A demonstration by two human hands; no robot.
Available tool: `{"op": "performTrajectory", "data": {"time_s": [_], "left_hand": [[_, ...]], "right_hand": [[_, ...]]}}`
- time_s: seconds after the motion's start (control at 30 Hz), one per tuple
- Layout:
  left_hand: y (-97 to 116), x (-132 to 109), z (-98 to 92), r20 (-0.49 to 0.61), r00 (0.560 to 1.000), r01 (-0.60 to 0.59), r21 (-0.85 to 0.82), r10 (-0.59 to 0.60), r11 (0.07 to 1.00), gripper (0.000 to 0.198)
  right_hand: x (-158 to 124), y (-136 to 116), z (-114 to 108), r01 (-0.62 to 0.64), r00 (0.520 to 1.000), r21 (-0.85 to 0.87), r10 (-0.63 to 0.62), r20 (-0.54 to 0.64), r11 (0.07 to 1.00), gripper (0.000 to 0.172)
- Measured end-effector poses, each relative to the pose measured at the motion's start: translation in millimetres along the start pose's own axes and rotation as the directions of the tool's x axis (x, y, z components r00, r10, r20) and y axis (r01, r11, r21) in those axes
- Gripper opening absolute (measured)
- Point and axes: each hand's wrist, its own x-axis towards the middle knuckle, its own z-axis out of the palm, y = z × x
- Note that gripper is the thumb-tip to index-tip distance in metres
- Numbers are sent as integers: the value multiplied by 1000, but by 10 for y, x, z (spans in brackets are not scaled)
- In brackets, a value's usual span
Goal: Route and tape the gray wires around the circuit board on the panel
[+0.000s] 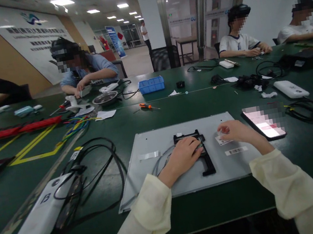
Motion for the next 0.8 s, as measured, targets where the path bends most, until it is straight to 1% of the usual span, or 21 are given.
{"op": "performTrajectory", "data": {"time_s": [0.13, 0.3, 0.47, 0.57, 0.63, 0.7, 0.8], "left_hand": [[-1, -4, -4, -2, 1000, -7, -5, 7, 1000, 26], [4, -12, -13, -12, 1000, -12, -3, 12, 1000, 26], [4, -9, -22, 0, 1000, -15, -5, 15, 1000, 26], [5, -9, -12, -2, 1000, -5, -2, 5, 1000, 26], [6, -11, -2, -6, 1000, -1, -3, 1, 1000, 27], [7, -10, 7, -6, 1000, 2, -7, -2, 1000, 28], [7, -4, 14, 1, 1000, 2, -15, -2, 1000, 29]], "right_hand": [[-6, -29, 7, -27, 999, 74, 25, 30, 997, 22], [20, -29, 22, 12, 1000, 28, -12, -3, 1000, 22], [52, 29, 59, 17, 998, 0, -17, -60, 1000, 24], [64, 66, 87, 22, 998, -19, -23, -56, 1000, 18], [64, 73, 96, 18, 999, 6, -17, -41, 1000, 14], [54, 62, 87, 14, 999, 34, -13, -33, 999, 12], [24, 8, 48, 9, 999, 50, -6, -53, 999, 10]]}}
